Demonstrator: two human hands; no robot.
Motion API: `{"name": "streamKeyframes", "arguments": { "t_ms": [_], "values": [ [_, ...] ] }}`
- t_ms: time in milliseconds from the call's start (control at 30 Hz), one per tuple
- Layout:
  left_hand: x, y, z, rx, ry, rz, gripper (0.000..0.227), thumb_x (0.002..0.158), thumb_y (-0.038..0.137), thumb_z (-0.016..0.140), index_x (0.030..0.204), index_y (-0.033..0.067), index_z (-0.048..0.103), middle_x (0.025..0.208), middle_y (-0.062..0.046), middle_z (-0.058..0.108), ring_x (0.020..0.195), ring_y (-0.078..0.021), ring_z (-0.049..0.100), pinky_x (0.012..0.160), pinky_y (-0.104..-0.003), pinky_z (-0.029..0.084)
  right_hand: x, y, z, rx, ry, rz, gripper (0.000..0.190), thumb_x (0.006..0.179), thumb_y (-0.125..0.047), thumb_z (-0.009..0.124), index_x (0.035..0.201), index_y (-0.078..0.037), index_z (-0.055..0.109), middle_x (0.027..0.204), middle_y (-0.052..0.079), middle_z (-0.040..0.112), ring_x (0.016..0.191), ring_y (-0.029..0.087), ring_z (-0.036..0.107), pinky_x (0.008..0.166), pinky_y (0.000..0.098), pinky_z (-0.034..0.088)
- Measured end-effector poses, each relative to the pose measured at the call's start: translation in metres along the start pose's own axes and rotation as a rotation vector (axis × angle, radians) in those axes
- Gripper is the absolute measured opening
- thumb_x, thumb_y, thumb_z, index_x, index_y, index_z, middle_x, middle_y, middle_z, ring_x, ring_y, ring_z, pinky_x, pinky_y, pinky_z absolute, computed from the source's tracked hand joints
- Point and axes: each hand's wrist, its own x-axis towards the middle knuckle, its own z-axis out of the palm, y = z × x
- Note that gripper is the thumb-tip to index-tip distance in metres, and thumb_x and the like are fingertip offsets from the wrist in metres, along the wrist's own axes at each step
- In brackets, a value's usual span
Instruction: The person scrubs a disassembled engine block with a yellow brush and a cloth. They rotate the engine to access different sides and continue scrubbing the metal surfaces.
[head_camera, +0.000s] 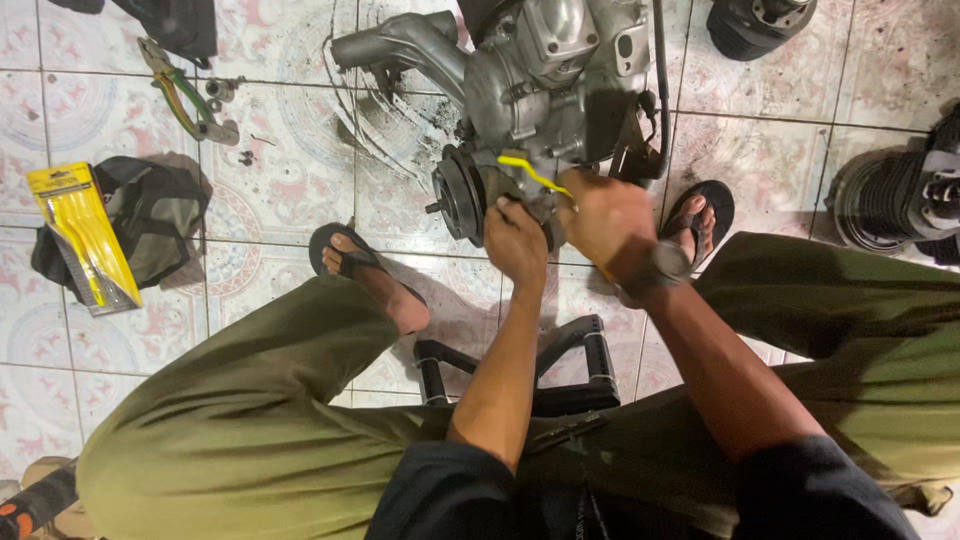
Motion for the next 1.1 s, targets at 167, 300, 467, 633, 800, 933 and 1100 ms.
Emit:
{"name": "streamKeyframes", "arguments": {
  "t_ms": [167,300,467,633,800,933,1100],
  "values": [
    [-0.009,-0.003,-0.031,-0.014,0.043,0.126,0.035,0.097,0.021,0.047,0.063,0.0118,0.049,0.053,-0.003,0.045,0.049,-0.0193,0.053,0.048,-0.025,0.045,0.017,-0.028,0.058,0.141,0.174,-0.177,0.004,0.072,-0.033,0.063,0.074,-0.03,0.062,0.064,-0.006,0.057,0.051,0.014,0.058,0.047,0.0293,0.048],
    [0.005,-0.008,-0.039,-0.006,0.128,0.151,0.029,0.093,0.025,0.053,0.067,0.0134,0.053,0.056,-0.004,0.052,0.053,-0.0251,0.058,0.048,-0.032,0.047,0.022,-0.025,0.083,0.351,0.067,-0.265,0.009,0.075,-0.033,0.059,0.076,-0.025,0.06,0.067,-0.008,0.06,0.056,0.017,0.064,0.048,0.0305,0.051],
    [0.027,-0.016,-0.037,0.03,0.178,0.08,0.025,0.09,0.03,0.056,0.07,0.0139,0.056,0.059,-0.007,0.055,0.057,-0.0298,0.061,0.05,-0.038,0.049,0.005,-0.024,0.014,0.256,0.053,-0.086,0.002,0.078,-0.025,0.059,0.078,-0.024,0.06,0.066,-0.005,0.057,0.051,0.015,0.062,0.044,0.0283,0.05],
    [0.037,-0.013,-0.043,-0.036,0.135,0.077,0.026,0.087,0.036,0.06,0.078,0.0119,0.059,0.065,-0.01,0.062,0.063,-0.0323,0.064,0.053,-0.04,0.051,0.009,-0.035,0.031,0.307,0.072,-0.153,0.004,0.078,-0.023,0.056,0.076,-0.022,0.059,0.065,-0.006,0.059,0.051,0.016,0.063,0.045,0.028,0.05],
    [0.043,-0.008,-0.045,-0.016,0.068,0.115,0.026,0.084,0.035,0.065,0.079,0.0111,0.056,0.064,-0.01,0.061,0.062,-0.034,0.064,0.055,-0.045,0.051,0.013,-0.027,0.024,0.239,0.125,-0.102,0.004,0.074,-0.024,0.059,0.073,-0.023,0.056,0.064,-0.005,0.057,0.046,0.017,0.061,0.043,0.0281,0.051],
    [0.039,-0.011,-0.045,0.038,0.068,0.098,0.029,0.081,0.039,0.066,0.079,0.0128,0.055,0.065,-0.011,0.061,0.064,-0.0347,0.064,0.056,-0.045,0.051,0.008,-0.04,0.023,0.262,0.148,-0.139,0.004,0.072,-0.022,0.061,0.073,-0.021,0.057,0.065,-0.003,0.06,0.049,0.019,0.064,0.044,0.0305,0.051],
    [0.04,-0.014,-0.042,0.033,0.088,0.109,0.029,0.08,0.042,0.066,0.078,0.014,0.056,0.065,-0.007,0.062,0.062,-0.031,0.065,0.055,-0.042,0.052,0.009,-0.042,0.014,0.093,0.194,0.014,0.006,0.068,-0.02,0.061,0.074,-0.023,0.059,0.06,-0.004,0.055,0.046,0.018,0.061,0.043,0.0268,0.048]
  ]
}}
